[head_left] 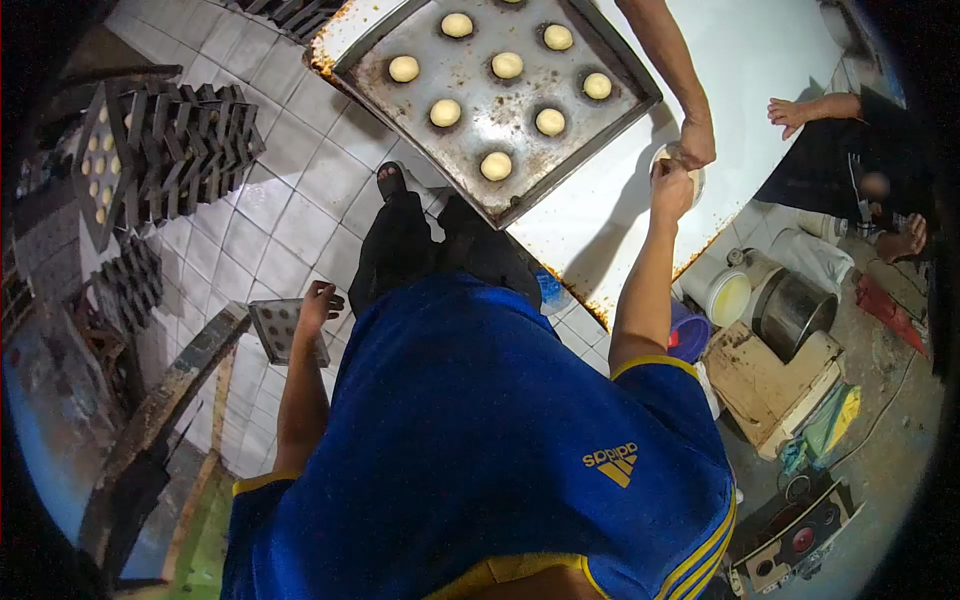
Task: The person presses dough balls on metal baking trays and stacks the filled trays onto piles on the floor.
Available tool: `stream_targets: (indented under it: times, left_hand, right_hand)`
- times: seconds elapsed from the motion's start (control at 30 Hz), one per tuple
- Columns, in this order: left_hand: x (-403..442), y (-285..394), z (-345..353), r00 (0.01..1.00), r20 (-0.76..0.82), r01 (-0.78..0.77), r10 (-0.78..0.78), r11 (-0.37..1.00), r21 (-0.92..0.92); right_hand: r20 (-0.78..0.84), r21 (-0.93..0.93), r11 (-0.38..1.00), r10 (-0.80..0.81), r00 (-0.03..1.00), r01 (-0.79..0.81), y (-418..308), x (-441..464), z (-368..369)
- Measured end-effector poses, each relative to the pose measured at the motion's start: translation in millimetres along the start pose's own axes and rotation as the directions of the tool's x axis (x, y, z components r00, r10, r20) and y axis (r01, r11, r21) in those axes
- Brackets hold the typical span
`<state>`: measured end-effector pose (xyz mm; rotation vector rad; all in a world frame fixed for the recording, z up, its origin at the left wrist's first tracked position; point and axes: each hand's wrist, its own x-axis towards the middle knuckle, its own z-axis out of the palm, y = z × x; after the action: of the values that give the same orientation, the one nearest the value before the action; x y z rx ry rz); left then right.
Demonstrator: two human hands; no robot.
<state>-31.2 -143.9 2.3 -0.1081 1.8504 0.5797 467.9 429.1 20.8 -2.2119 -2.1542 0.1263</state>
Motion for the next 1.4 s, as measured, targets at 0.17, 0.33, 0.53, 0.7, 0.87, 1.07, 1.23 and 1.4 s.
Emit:
stream_targets:
  times: [0.17,0.33,0.53,0.7,0.87,1.07,1.23,1.4]
  left_hand:
    - [10.6,3.0,-9.9,0.999,0.002,-0.045,0.046,0.998,-0.04]
    - [6.1,-12.5,-10.6,0.999,-0.013,-0.042,0.041,0.993,-0.112]
    - [-14.0,-37.0,7.2,0.997,-0.015,0.074,-0.076,0.992,-0.1]
    - [-31.7,-31.4,15.0,0.997,-0.048,0.057,-0.063,0.992,-0.111]
    - [-38.5,-36.4,11.8,0.996,-0.073,0.033,-0.045,0.987,-0.156]
    - [-48.3,-29.9,22.5,0.993,-0.115,0.018,-0.035,0.989,-0.149]
    - [-34.5,-17.1,30.1,0.997,-0.075,0.015,-0.024,0.994,-0.109]
    - [-21.8,-4.0,21.8,0.998,-0.057,-0.025,0.019,0.994,-0.104]
  right_hand:
    - [0.025,0.045,0.998,0.051,0.998,-0.052,-5.4,1.2,-13.5]
    - [0.023,0.486,0.872,0.05,0.998,-0.055,-7.1,-0.9,-4.8]
    - [0.214,0.815,0.579,-0.319,0.923,0.011,-149.0,-46.7,-20.0]
    - [0.051,0.778,0.495,-0.665,0.745,0.388,-258.5,-76.5,15.9]
    - [-0.088,0.524,0.419,-0.839,0.537,0.741,-312.2,-79.2,42.7]
    - [-0.095,0.218,0.38,-0.909,0.407,0.899,-306.4,-95.2,44.8]
    - [-0.044,0.182,0.402,-0.908,0.416,0.897,-292.7,-124.7,35.0]
    - [-0.189,0.472,0.478,-0.766,0.614,0.741,-253.8,-81.2,15.5]
